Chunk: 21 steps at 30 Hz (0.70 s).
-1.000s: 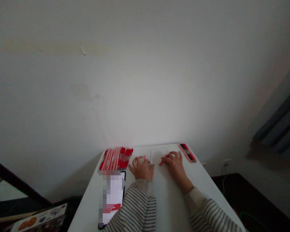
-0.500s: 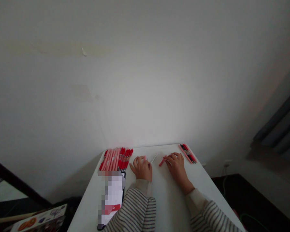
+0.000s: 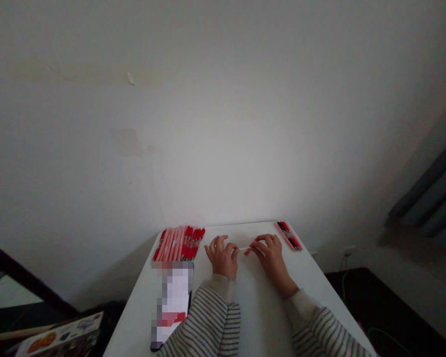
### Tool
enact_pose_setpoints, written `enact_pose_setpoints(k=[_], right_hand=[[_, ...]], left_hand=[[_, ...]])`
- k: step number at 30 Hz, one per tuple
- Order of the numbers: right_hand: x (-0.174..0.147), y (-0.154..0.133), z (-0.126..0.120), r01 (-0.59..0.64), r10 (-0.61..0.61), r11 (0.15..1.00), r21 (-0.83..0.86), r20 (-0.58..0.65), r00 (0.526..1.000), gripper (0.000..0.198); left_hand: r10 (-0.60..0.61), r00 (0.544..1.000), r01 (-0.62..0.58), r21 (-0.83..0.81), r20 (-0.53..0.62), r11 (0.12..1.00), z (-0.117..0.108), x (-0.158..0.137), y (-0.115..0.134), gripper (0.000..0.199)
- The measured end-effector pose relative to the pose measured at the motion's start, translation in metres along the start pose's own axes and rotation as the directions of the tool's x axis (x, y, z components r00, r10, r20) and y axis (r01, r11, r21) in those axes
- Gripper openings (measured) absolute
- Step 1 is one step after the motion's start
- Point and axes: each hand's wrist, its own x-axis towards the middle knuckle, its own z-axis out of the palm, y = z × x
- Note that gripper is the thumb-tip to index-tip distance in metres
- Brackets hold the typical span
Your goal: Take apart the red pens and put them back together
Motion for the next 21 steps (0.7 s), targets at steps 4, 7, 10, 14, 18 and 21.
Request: enact_pose_setpoints(k=[4,7,10,14,18,21], right_hand=[[-0.004,0.002,0.000,-0.029,0.029,1.000,-0.011,-0.009,1.000,0.015],[-0.006,0.005,0.000,-0.060,0.059,0.998,-0.028,-0.014,0.998,0.017],[-0.009,0.008,0.000,-0.089,0.089,0.996,-0.031,-0.024,0.996,0.019],[-0.010,0.011,0.001,-0.103,0.103,0.995,-0.008,-0.040,0.994,0.021],[-0.010,0.012,0.002,-0.102,0.103,0.995,0.014,-0.038,0.994,0.021],[-0.010,0.012,0.002,-0.099,0.099,0.995,0.017,-0.044,0.994,0.022]], left_hand=[[-0.062,0.998,0.063,0.068,-0.011,0.996,0.002,0.000,-0.003,0.026],[-0.082,0.997,0.082,0.145,-0.006,0.986,0.004,0.000,-0.006,0.036],[-0.069,0.998,0.068,0.196,-0.003,0.978,0.005,0.002,-0.009,0.031],[-0.046,0.999,0.046,0.207,-0.005,0.977,0.004,0.004,-0.011,0.023],[-0.016,1.000,0.020,0.220,-0.019,0.975,0.001,0.004,-0.010,0.021],[0.009,0.999,0.000,0.223,-0.038,0.975,0.001,0.003,-0.010,0.019]])
